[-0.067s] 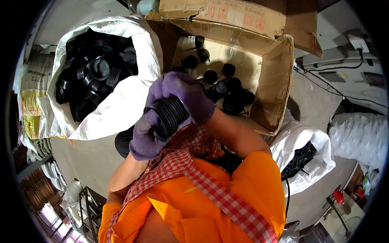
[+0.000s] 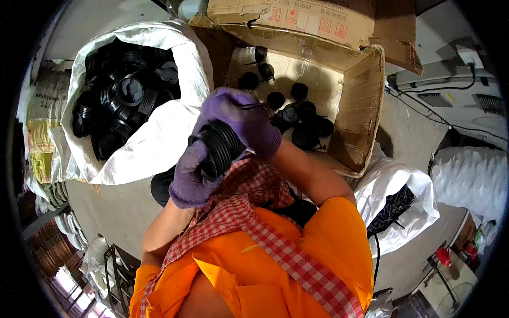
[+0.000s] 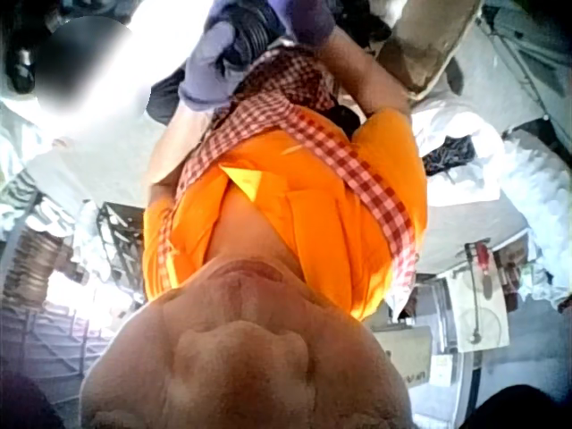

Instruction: The person, wearing gloves, inserts small black plastic parts into larger round black plastic caps one by one, then places the assembled units into a cardboard box. After finishing a batch, the person picks up a large white bag, shakes it to move the contents, and then ties the top of the bag.

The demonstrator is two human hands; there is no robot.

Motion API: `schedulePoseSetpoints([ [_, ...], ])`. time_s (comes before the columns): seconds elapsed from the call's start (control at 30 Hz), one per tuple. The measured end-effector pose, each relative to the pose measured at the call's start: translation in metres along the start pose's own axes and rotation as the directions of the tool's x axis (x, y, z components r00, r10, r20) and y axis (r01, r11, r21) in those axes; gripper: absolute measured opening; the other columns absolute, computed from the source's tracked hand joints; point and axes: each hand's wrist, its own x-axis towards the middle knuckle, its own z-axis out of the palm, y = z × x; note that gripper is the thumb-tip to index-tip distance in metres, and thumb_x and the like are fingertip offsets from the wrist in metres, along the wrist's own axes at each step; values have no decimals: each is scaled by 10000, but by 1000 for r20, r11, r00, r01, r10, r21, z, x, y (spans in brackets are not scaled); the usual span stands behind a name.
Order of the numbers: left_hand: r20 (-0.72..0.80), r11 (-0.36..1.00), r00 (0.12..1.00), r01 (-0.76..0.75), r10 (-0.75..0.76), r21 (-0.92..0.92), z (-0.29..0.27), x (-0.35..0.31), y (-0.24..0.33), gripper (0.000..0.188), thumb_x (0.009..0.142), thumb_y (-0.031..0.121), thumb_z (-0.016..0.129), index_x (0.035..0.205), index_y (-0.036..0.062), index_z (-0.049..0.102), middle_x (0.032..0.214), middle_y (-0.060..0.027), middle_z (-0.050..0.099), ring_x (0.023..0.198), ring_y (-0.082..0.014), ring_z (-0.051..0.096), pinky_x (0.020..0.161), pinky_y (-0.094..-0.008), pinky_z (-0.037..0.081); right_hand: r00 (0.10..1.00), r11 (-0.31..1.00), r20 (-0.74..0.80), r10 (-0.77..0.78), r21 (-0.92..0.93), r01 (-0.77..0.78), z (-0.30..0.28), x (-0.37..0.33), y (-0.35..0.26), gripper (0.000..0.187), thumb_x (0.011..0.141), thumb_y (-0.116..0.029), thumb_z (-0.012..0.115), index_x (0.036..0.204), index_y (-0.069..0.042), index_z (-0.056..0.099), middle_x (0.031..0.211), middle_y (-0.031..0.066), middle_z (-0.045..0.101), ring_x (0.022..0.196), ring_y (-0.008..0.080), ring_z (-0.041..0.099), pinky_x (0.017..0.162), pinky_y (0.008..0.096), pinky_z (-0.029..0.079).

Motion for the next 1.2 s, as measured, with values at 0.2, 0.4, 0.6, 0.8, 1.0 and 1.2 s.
schedulePoseSetpoints([
  [0.2, 569, -376, 765, -453, 302, 808, 26, -34, 29, 431, 706, -35, 556, 1129, 44, 539, 1075, -174, 546, 926, -248, 557, 810, -362, 452, 900, 205, -55, -432, -978, 38, -95, 29, 61, 271, 664, -26, 550, 921, -81, 617, 855, 152, 623, 789, 328, 595, 760, 393, 461],
  [0.4, 422, -335, 357, -282, 833, 899, 54, -44, 140, 504, 750, 35, 608, 1226, 7, 448, 1185, -147, 504, 1068, -255, 492, 942, -362, 380, 783, -154, -440, 438, -896, -417, -204, -2, 175, 393, 752, -254, 567, 1106, -90, 513, 1012, 183, 586, 928, 350, 565, 822, 411, 444],
  [0.6, 563, -573, 376, -97, 736, 813, -3, -47, 155, 697, 722, 84, 688, 1323, 26, 340, 1376, -160, 317, 1274, -260, 304, 1018, -380, 274, 744, -266, -376, 552, -925, -270, -236, -20, 318, 345, 796, -288, 529, 1048, -52, 550, 1033, 204, 574, 928, 375, 552, 816, 426, 438],
  [0.8, 439, 205, 899, -427, -13, 881, 7, -26, 67, 466, 766, 85, 661, 1185, -29, 491, 1132, -165, 563, 1058, -259, 537, 913, -315, 402, 847, 133, -501, 176, -841, -525, -191, -13, 247, 249, 816, -237, 530, 934, -31, 606, 906, 178, 618, 835, 324, 589, 743, 403, 461],
  [1.0, 88, -133, 986, -69, 144, 989, -30, 31, -7, 918, 702, 367, 724, 1337, -50, 208, 1316, -266, 326, 1189, -303, 396, 984, -351, 324, 941, 670, -317, 114, -675, -309, -112, -29, 41, 261, 863, -221, 472, 950, -29, 626, 826, 147, 641, 760, 322, 605, 714, 364, 476],
  [1.2, -241, 832, 960, 248, -143, 495, -49, 53, -12, 380, 832, 204, 565, 1128, -22, 488, 955, -115, 602, 802, -196, 602, 645, -272, 515, 992, 622, -42, -118, -782, 41, -66, -67, -12, 301, 791, -117, 559, 1077, -25, 581, 888, 94, 637, 793, 189, 596, 730, 314, 466],
])
